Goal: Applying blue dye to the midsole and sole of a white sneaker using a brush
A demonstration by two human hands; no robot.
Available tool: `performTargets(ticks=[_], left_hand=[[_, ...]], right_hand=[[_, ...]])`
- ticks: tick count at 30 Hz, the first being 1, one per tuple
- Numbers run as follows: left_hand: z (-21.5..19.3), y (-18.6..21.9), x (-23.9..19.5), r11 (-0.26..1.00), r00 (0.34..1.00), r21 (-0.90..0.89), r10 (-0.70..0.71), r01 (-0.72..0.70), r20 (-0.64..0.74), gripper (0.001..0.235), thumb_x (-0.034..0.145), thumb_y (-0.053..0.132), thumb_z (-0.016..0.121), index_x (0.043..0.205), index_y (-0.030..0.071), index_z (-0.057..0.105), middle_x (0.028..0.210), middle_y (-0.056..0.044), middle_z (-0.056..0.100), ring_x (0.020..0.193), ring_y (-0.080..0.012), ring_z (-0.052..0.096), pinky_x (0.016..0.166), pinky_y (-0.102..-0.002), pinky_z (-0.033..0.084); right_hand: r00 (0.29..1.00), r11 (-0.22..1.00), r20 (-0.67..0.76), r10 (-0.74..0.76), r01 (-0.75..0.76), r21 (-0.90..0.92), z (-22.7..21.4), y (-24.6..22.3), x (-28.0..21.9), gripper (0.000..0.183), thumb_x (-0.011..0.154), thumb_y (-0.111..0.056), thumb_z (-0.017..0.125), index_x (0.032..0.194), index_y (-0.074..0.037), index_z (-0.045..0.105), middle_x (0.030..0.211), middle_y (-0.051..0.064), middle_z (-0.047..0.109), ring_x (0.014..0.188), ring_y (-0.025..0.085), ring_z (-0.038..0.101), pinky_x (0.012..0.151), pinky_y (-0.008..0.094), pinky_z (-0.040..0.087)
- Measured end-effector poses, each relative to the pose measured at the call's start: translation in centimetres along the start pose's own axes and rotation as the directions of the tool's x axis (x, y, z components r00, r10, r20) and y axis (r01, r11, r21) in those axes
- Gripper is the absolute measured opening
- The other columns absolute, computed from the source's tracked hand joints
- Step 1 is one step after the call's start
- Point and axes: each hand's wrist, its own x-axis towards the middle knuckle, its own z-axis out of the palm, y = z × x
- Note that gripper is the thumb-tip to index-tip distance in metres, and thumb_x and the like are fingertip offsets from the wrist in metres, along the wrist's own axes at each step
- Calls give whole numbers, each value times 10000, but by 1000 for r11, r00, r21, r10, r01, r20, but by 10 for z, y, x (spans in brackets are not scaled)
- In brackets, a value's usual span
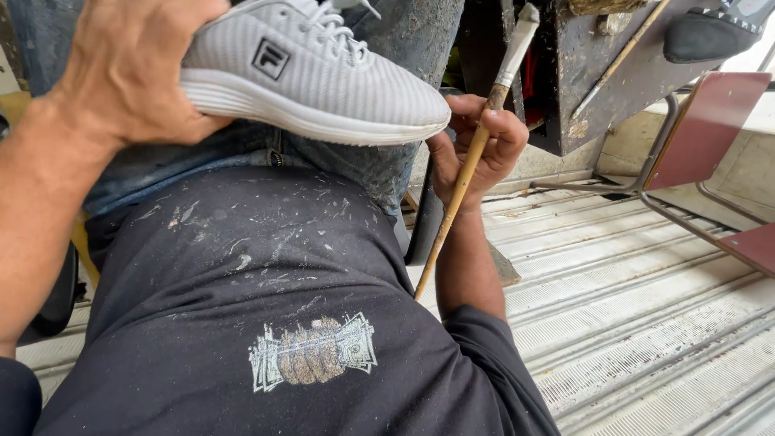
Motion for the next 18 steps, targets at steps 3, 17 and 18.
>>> performTargets(ticks=[3, 17, 18], left_hand=[[-1, 14, -9, 981, 990, 185, -37, 62, -135, 774, 1128, 745, 683, 1341, 4, 621, 1173, -173, 715, 1046, -330, 722, 978, -448, 510], [-9, 14, -6, 987, 986, -68, -137, 143, 92, 1242, 540, 700, 936, 1449, 65, 376, 1004, -113, 720, 893, -351, 714, 952, -486, 474], [-4, 15, -14, 985, 985, -62, -156, 161, 79, 1242, 540, 700, 936, 1449, 65, 376, 1004, -113, 720, 893, -351, 714, 952, -486, 474]], right_hand=[[996, 999, -75, -51, 50, -19, 8, 2, 8, 513, 934, 13, 752, 1267, -188, 418, 1120, 242, 625, 933, 249, 631, 806, 315, 544], [997, 999, -70, -29, 28, -16, 20, 17, 51, 418, 963, -11, 762, 1270, -133, 505, 1147, 165, 675, 1042, 233, 685, 929, 345, 569], [998, 999, -47, -31, 31, -12, 24, 18, 52, 418, 963, -11, 762, 1270, -133, 505, 1147, 165, 675, 1042, 233, 685, 929, 345, 569]])
